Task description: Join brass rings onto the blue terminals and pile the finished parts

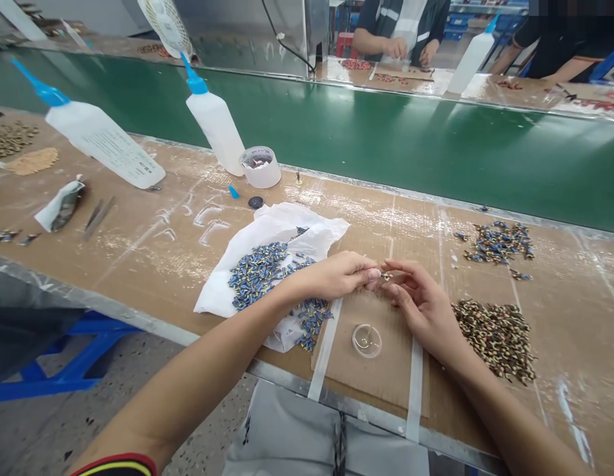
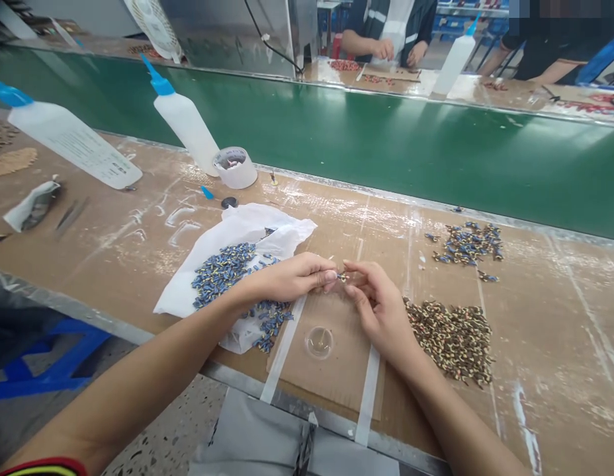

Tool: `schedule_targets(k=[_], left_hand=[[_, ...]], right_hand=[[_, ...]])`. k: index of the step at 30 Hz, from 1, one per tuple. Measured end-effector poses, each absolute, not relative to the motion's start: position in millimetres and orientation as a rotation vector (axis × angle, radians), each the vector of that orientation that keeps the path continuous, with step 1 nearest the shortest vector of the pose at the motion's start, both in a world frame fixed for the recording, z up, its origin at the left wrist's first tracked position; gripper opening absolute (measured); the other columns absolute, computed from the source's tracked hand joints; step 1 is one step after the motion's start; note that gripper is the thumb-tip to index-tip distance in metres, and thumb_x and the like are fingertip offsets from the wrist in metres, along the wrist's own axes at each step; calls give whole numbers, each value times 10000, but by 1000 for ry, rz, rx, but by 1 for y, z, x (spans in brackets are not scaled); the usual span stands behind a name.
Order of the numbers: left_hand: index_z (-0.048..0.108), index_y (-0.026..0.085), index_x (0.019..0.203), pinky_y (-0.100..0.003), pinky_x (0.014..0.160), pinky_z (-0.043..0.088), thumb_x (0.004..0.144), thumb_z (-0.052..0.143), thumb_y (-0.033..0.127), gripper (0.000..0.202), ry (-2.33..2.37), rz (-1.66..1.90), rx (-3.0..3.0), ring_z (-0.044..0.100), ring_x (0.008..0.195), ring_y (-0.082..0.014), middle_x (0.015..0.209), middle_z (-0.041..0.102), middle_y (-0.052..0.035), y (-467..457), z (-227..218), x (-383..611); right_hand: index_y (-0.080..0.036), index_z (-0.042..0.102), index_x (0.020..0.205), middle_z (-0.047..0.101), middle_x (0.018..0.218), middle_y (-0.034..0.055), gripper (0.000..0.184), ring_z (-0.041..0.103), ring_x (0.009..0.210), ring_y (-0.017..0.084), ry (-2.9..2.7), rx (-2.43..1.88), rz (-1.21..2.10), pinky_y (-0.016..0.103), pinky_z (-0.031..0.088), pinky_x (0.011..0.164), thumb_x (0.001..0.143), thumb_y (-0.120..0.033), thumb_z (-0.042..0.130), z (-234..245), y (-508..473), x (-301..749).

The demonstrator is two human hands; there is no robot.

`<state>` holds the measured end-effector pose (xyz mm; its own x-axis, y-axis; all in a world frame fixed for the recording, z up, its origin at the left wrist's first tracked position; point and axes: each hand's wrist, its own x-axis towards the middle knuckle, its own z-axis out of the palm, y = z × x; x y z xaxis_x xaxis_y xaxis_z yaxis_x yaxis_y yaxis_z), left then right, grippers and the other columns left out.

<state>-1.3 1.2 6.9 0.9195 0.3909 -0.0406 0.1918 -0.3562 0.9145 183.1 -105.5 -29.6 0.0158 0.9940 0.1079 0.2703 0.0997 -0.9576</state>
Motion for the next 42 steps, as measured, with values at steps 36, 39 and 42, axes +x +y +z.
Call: schedule_targets(k=[36, 39, 42], left_hand=[[578, 193, 833, -259, 634, 308, 750, 700, 256, 160, 962, -263, 2252, 513, 803, -164, 883, 587, -13, -2, 53, -49], [565, 195, 832, -266, 671, 325, 747, 697, 245, 166, 1027, -307, 2271, 500, 839, -182, 907, 550, -27, -9, 53, -49], [546, 185, 797, -277, 688, 336, 783, 652, 236, 118, 1043, -282, 2311, 499, 846, -191, 896, 524, -38, -14, 47, -43]], right_hand=[[-219, 703, 936, 721, 926, 53, 160, 663, 813, 188, -1469, -1550, 541, 326, 520, 733, 861, -352, 657, -14, -94, 229], [-206, 714, 923, 736, 881, 68, 222, 662, 699, 197, -1301, -1830, 279, 338, 515, 665, 822, -397, 665, -15, -85, 276], [-188, 724, 962, 738, 857, 82, 292, 664, 689, 219, -1143, -1972, 82, 368, 515, 679, 802, -421, 651, -25, -80, 316]])
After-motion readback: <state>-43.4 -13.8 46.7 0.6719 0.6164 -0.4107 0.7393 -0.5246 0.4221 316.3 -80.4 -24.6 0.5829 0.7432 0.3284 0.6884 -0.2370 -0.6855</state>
